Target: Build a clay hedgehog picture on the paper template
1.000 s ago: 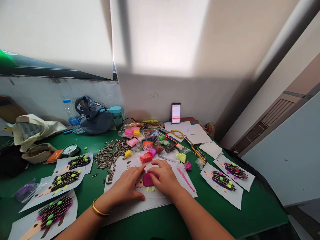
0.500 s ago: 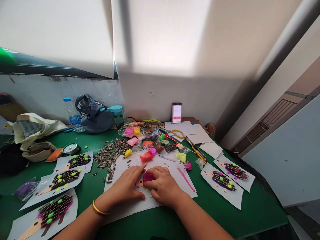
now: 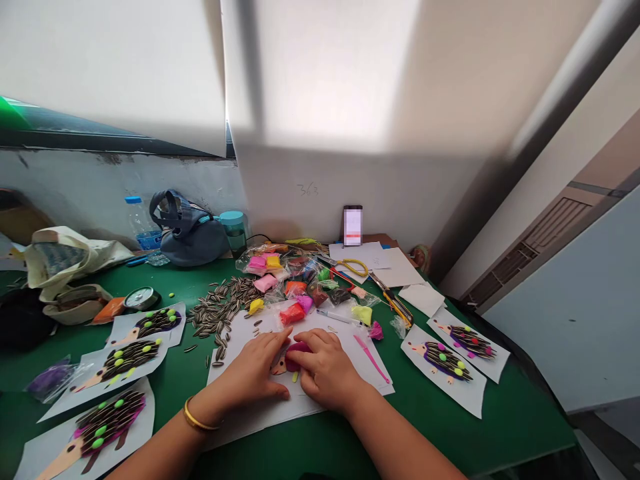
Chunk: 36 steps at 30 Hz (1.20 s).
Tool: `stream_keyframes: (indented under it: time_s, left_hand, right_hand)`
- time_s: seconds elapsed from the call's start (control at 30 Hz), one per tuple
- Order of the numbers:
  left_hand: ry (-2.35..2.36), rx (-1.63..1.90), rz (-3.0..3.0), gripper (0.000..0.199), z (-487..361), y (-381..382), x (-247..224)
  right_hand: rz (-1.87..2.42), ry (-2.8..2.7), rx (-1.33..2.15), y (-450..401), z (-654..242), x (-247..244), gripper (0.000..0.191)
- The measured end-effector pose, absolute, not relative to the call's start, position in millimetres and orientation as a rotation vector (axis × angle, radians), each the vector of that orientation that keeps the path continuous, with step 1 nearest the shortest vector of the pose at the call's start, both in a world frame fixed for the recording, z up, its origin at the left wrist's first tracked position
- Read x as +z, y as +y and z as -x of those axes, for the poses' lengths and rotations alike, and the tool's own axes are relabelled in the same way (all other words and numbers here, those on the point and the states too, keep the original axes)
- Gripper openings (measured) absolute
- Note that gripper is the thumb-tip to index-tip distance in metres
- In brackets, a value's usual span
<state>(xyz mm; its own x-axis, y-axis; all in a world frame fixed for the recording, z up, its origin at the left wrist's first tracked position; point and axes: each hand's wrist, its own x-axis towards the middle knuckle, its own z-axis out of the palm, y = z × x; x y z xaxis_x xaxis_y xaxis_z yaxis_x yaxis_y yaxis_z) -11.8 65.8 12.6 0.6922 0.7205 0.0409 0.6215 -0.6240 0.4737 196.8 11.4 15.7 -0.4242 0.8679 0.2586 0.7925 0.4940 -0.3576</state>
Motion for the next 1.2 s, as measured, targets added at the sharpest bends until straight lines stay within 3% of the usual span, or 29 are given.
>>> stream_keyframes:
  time_s: [0.2, 0.73, 1.2]
  left_hand:
    - [1.028, 0.34, -2.478, 0.11, 10.8, 66.1, 12.3]
    - [1.054, 0.288, -2.459, 0.111, 9.6, 66.4, 16.6]
    - [1.049, 0.314, -2.463, 0.111, 10.1, 66.7, 12.9]
  right_hand:
    - [1.412, -2.346, 0.245, 11.8, -195.4, 14.4, 0.035]
    - [1.561, -2.066, 0.25, 24.1, -208.6, 0.4, 0.042]
    - [1.496, -2.247, 0.194, 17.4, -195.7, 7.4, 0.037]
